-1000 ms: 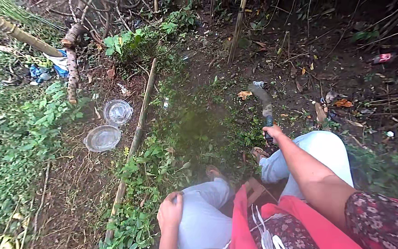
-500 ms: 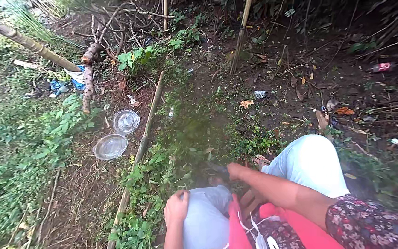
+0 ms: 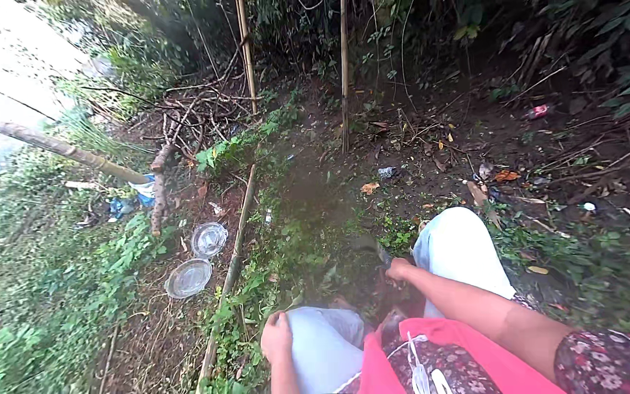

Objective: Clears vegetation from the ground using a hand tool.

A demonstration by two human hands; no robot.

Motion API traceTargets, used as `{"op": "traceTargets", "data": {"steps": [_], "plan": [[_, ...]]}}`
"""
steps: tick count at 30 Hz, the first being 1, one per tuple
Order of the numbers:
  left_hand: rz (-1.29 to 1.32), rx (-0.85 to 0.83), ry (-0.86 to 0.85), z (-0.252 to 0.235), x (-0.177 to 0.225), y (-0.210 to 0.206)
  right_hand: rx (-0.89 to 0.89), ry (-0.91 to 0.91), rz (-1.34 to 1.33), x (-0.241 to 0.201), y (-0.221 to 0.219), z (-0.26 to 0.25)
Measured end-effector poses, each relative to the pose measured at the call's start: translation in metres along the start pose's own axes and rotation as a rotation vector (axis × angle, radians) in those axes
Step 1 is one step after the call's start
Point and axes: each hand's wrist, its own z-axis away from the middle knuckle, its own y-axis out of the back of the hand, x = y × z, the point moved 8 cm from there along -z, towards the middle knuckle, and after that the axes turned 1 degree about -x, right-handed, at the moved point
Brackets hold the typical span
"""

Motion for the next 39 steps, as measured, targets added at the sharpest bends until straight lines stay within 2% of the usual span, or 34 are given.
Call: {"op": "traceTargets", "data": {"steps": [3, 8, 11, 13, 16, 21, 25, 29, 31, 33, 39], "plan": [[0.151, 0.013, -0.020, 0.012, -0.007, -0.005, -0.025, -0.011, 0.162, 0.014, 0.005, 0.003], [0.452, -0.050, -0.075, 0.042, -0.003, -0.022, -0.012, 0.002, 0.156, 0.020, 0.015, 0.005], [0.529, -0.102, -0.070, 0.062, 0.001, -0.034, 0.027, 0.041, 0.231, 0.019, 0.021, 0.011], [0.461, -0.148, -0.076, 0.080, 0.008, -0.035, 0.063, 0.064, 0.286, 0.017, 0.022, 0.016], [0.186, -0.219, -0.091, 0.100, 0.018, -0.033, 0.135, 0.094, 0.338, 0.009, 0.026, 0.023], [-0.114, -0.274, 0.012, 0.129, 0.022, -0.026, 0.172, 0.127, 0.416, -0.004, 0.028, 0.028], [-0.062, -0.191, 0.063, 0.132, 0.016, -0.022, 0.159, 0.139, 0.397, -0.006, 0.020, 0.016], [0.215, -0.166, 0.041, 0.121, 0.001, -0.018, 0.133, 0.125, 0.362, -0.008, 0.021, 0.022], [0.275, -0.153, 0.004, 0.117, 0.002, -0.008, 0.117, 0.133, 0.328, -0.009, 0.021, 0.025], [0.206, -0.153, -0.032, 0.116, 0.011, 0.004, 0.112, 0.141, 0.315, -0.008, 0.019, 0.027], [0.055, -0.170, 0.007, 0.122, 0.020, 0.029, 0.085, 0.151, 0.334, -0.008, 0.015, 0.026]]}}
